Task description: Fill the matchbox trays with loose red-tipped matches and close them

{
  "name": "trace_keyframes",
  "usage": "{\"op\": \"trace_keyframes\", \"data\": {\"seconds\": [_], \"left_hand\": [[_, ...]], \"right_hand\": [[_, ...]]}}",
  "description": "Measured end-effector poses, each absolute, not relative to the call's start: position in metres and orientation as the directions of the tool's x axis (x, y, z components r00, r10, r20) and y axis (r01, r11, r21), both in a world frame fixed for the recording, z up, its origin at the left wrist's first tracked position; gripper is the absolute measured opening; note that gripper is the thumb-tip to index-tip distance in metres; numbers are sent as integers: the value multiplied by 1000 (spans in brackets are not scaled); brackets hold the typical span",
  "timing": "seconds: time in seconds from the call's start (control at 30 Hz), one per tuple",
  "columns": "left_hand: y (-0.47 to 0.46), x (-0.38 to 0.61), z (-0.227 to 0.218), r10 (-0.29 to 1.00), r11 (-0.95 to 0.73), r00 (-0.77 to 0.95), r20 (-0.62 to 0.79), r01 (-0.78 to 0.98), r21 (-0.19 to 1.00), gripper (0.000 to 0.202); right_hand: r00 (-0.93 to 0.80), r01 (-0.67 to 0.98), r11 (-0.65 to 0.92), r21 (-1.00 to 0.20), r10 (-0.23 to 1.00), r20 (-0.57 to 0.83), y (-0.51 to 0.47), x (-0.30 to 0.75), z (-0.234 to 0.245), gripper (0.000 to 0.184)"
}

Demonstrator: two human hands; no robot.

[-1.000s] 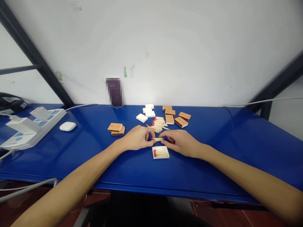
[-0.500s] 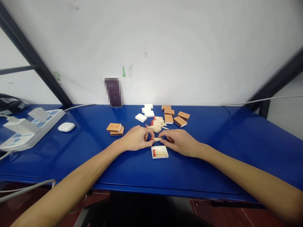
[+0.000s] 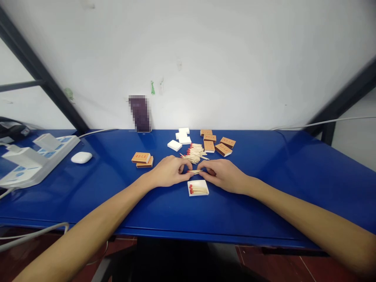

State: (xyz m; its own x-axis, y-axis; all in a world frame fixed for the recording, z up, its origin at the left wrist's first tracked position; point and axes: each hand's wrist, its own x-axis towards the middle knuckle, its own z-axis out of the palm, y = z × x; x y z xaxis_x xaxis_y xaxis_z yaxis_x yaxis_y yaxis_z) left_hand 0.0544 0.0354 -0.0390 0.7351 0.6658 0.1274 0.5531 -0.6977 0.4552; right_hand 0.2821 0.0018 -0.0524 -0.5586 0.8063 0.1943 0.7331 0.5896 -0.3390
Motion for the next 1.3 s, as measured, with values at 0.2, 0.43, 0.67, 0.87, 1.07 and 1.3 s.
{"op": "trace_keyframes", "data": {"seconds": [0.2,0.43,0.67,0.87,1.07,1.3], "left_hand": [[37,55,-40,666,-697,735,126,554,455,28],[37,55,-41,675,-689,728,122,562,458,25],[37,56,-42,675,-696,726,135,565,442,22],[35,58,-41,689,-689,712,138,583,430,20],[35,59,-42,697,-686,704,138,599,413,17],[35,60,-43,687,-700,712,142,598,390,16]], "right_hand": [[-545,744,577,-337,816,194,2,282,-53,19],[-539,746,571,-343,820,193,2,282,-53,19],[-539,740,576,-348,817,206,2,282,-54,18],[-533,737,578,-350,815,225,3,283,-56,15],[-532,735,579,-353,815,229,2,282,-55,15],[-572,677,649,-348,761,305,5,283,-59,23]]}}
